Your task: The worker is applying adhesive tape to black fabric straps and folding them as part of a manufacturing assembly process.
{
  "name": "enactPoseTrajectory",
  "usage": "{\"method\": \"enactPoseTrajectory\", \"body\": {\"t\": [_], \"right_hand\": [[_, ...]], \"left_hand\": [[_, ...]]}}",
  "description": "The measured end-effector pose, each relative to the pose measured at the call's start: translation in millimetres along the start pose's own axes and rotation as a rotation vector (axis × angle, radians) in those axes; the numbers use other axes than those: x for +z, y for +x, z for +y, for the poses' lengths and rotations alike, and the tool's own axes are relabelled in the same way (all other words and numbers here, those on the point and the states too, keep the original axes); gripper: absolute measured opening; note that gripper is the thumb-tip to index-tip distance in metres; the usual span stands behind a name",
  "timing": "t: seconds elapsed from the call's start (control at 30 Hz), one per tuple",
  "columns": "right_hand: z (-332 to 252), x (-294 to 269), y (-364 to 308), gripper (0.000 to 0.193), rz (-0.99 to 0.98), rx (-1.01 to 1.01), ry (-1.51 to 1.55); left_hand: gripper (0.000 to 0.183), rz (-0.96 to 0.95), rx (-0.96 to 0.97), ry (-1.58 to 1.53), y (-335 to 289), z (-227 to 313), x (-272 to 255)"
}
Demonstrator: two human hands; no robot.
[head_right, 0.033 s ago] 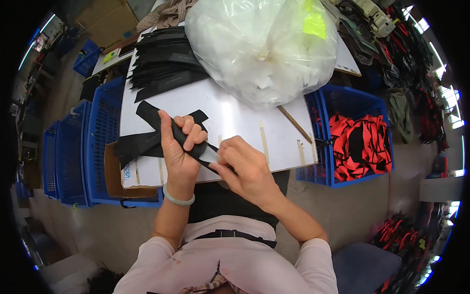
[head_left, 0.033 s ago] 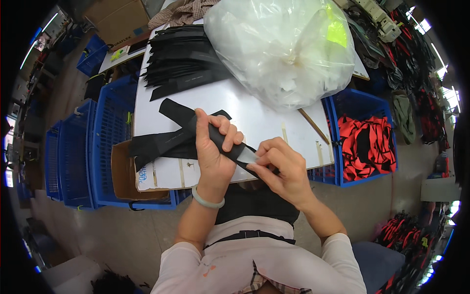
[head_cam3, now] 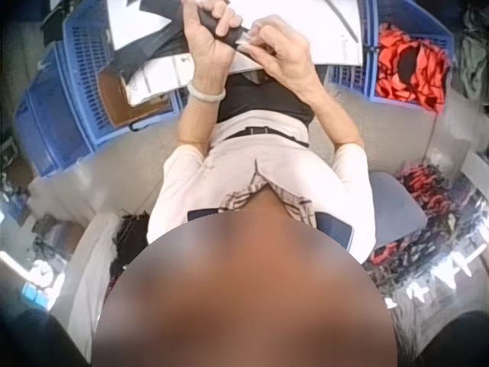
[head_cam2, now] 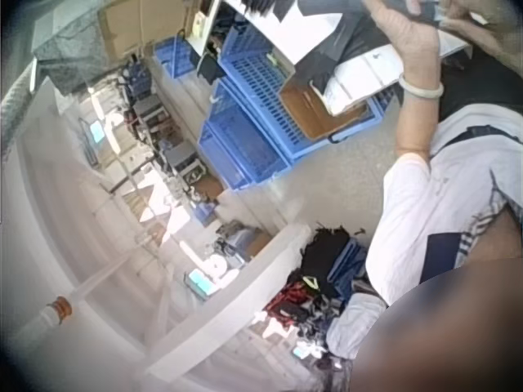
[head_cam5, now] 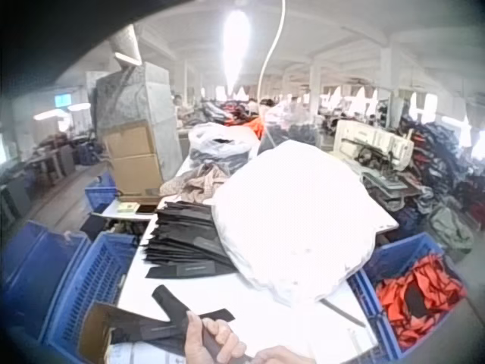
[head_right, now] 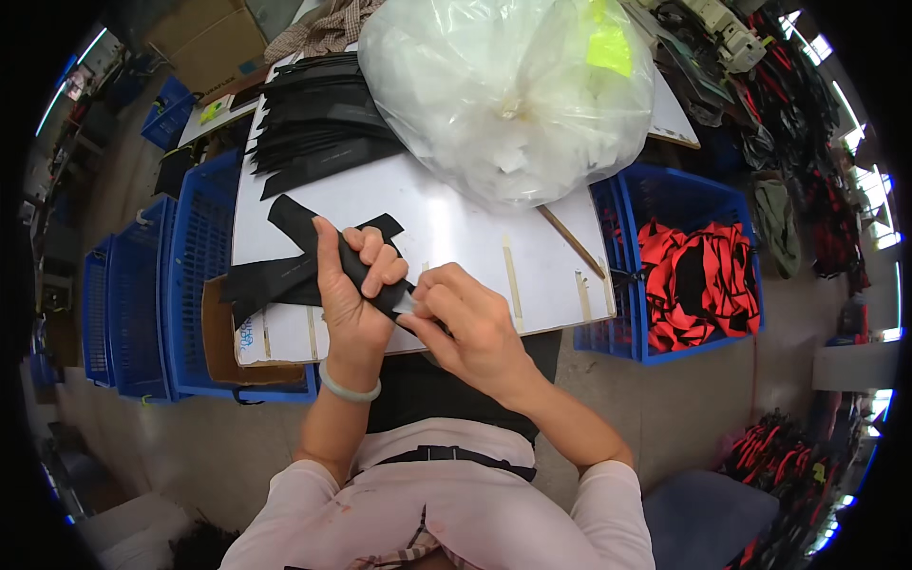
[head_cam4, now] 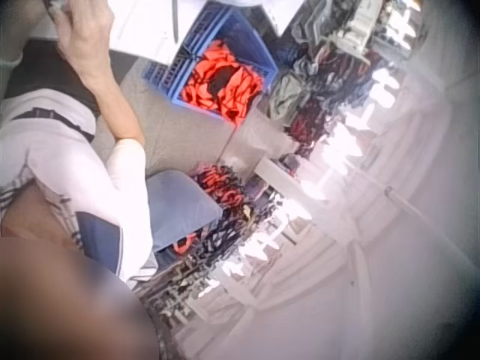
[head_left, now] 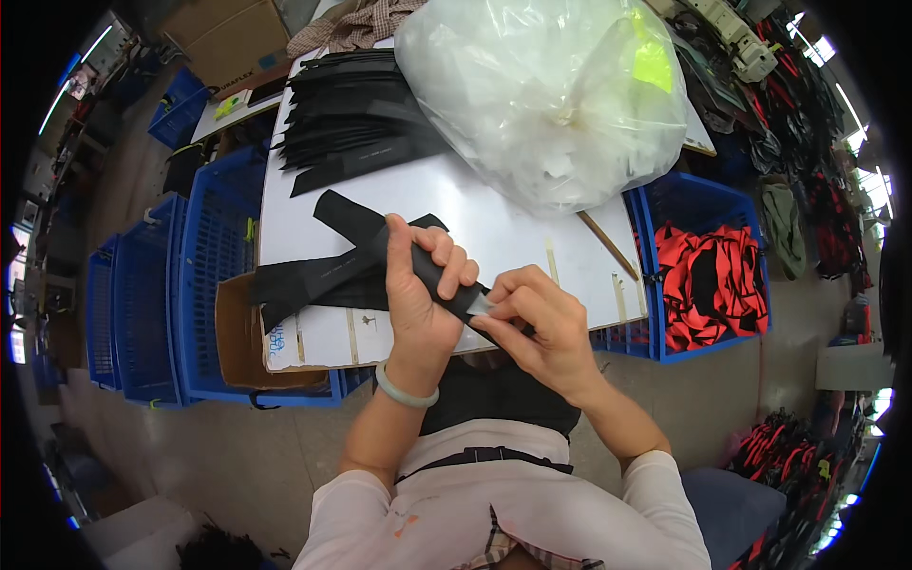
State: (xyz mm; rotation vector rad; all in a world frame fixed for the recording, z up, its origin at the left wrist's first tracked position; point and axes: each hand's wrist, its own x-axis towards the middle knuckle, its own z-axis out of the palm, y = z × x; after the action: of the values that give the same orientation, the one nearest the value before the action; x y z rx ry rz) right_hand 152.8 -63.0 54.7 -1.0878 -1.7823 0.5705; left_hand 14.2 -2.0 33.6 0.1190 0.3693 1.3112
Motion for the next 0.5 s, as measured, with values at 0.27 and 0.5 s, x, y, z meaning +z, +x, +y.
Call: {"method": "enactPoseTrajectory", "body": {"t": [0.27, 0.5], "right_hand": [[8, 14, -1, 0.017, 0.102, -0.150, -0.064], [12, 25, -9, 0.031, 0.110, -0.082, -0.179]], "left_hand": [[0.046, -0.032, -0.059, -0.116, 1, 10, -8], [0.046, -0.002, -0.057, -0.091, 1, 11, -9]]}}
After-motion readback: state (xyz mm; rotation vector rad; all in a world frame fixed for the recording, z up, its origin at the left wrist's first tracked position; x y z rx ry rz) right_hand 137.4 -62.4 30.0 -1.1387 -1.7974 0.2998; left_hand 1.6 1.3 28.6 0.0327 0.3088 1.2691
